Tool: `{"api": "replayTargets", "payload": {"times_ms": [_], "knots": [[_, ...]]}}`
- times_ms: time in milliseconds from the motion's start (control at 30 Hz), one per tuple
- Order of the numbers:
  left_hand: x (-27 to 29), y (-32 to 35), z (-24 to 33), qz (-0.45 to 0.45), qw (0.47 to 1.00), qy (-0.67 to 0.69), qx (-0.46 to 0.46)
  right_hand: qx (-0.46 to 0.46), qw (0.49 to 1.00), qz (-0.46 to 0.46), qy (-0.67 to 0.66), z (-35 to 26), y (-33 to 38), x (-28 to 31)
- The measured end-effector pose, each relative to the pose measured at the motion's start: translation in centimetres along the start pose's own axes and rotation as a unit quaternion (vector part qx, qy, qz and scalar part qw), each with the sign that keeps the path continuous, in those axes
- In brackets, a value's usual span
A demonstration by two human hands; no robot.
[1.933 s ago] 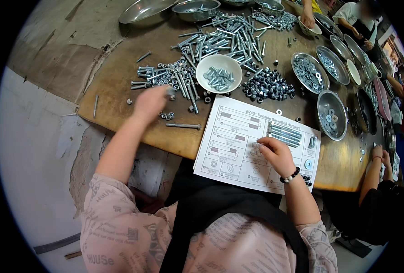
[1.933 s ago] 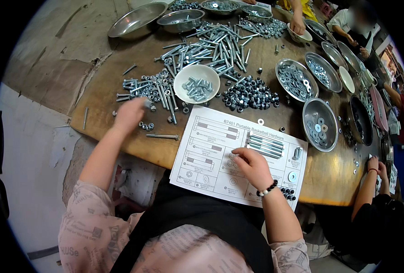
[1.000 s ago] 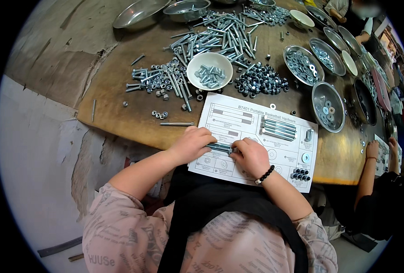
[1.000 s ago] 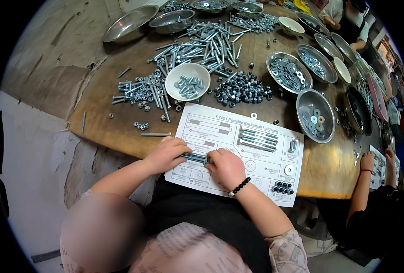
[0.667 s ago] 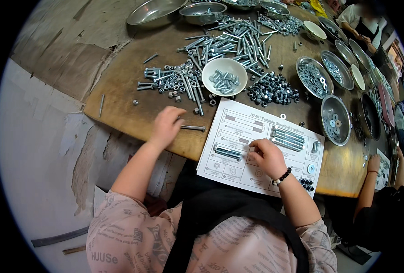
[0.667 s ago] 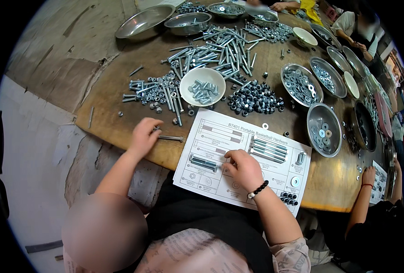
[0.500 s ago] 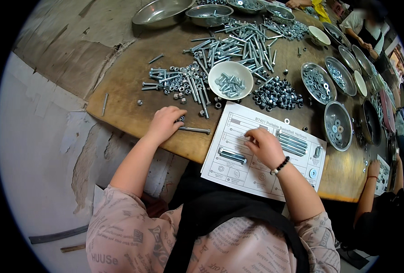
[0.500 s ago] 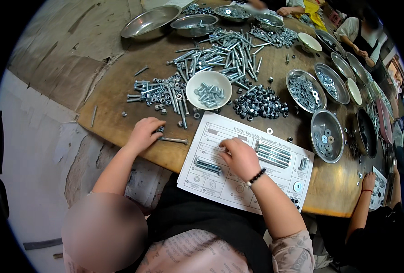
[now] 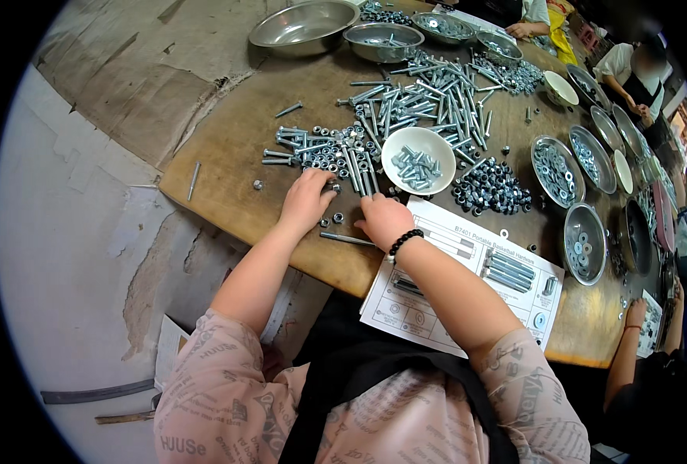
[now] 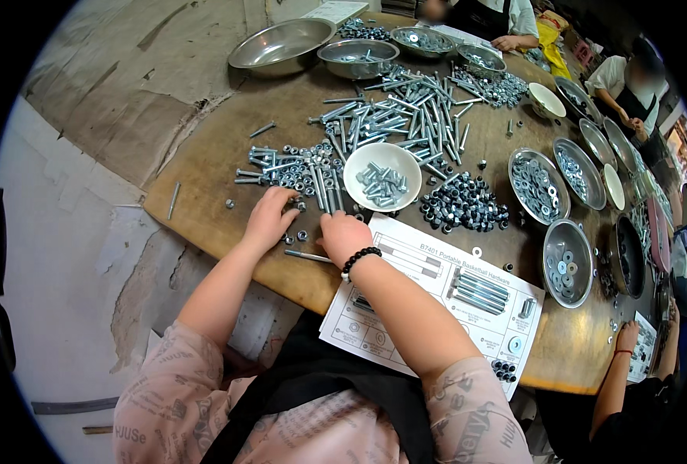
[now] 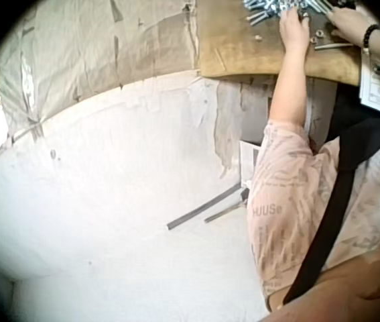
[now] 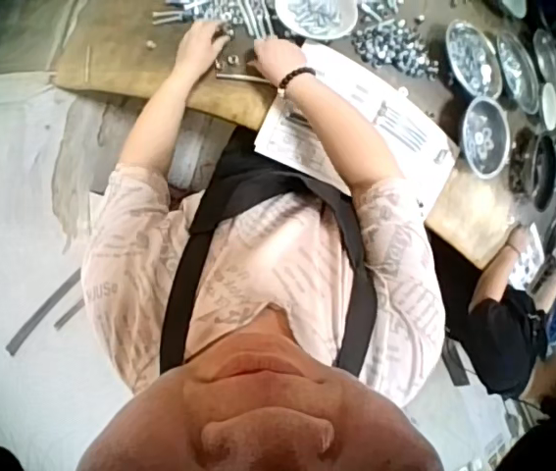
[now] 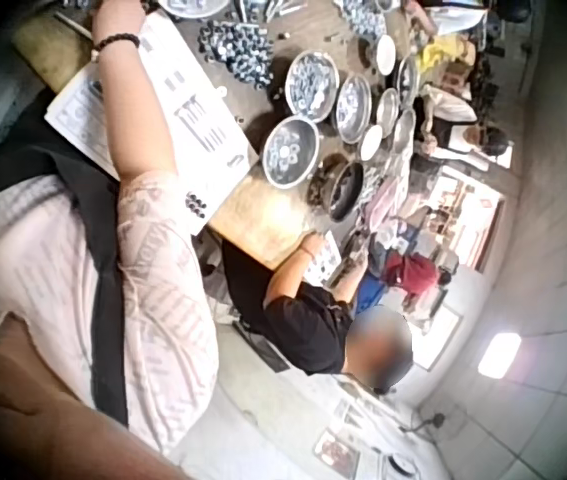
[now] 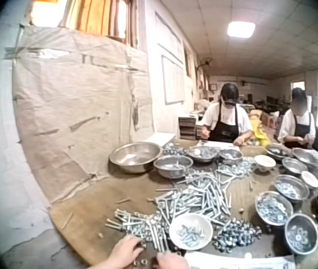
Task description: The person sorts metal fasteners including bolts, nuts, and washers from bowls and piles on a table, arranging them on a printed instruction sheet. They repeatedly pick up items, place them in designated spots, and occasionally adjust the sheet while other workers perform similar tasks nearby.
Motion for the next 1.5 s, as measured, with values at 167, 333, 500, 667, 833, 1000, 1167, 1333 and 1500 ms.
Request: {"api": "replayTargets", "payload": {"times_ms": [167, 333, 500, 667, 833, 1000, 1167, 1333, 1500], "knots": [[-1.0, -0.5, -1.8, -0.006, 0.992, -0.081, -0.095, -0.001, 1.0, -0.027, -0.007, -0.5, -1.1, -0.6], [-0.3, 0.5, -2.0, -0.053, 0.987, -0.061, -0.14, 0.042, 0.994, -0.045, -0.092, 0.2, -1.2, -2.2], [0.7, 0.2, -1.6, -0.011, 0.999, -0.017, -0.044, 0.075, 0.995, -0.017, -0.064, -1.6, -0.8, -0.8], [-0.2, -0.4, -2.8, -0.097, 0.99, -0.044, -0.089, 0.102, 0.993, -0.055, 0.008, -1.6, -1.1, -1.6], [0.3, -0.6, -1.8, -0.061, 0.994, -0.038, -0.078, 0.096, 0.993, -0.064, 0.016, -1.1, -0.9, -1.7], [0.5, -0.1, -2.5, -0.108, 0.991, -0.05, -0.06, 0.084, 0.994, -0.051, -0.05, -0.8, -0.2, -1.0], [1.8, -0.2, -1.6, -0.136, 0.984, -0.11, -0.044, 0.055, 0.986, -0.005, -0.16, 1.5, 2.1, 1.6], [0.9, -0.4, -1.9, -0.162, 0.982, -0.073, -0.061, 0.011, 0.979, 0.005, -0.203, 3.9, 5.2, 4.2], [1.0, -0.9, -1.7, -0.203, 0.975, -0.064, -0.054, -0.066, 0.96, 0.013, -0.273, 6.2, 9.4, 6.5]]}}
Point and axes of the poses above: each hand's wrist, its own y-axis away from the middle knuckle, its own x-axis out of the back of the hand, z = x × y, the point moved 1 cm from there along -y, towards the middle knuckle, and after that the axes turned 6 degrees about -x, right-handed, at the moved point
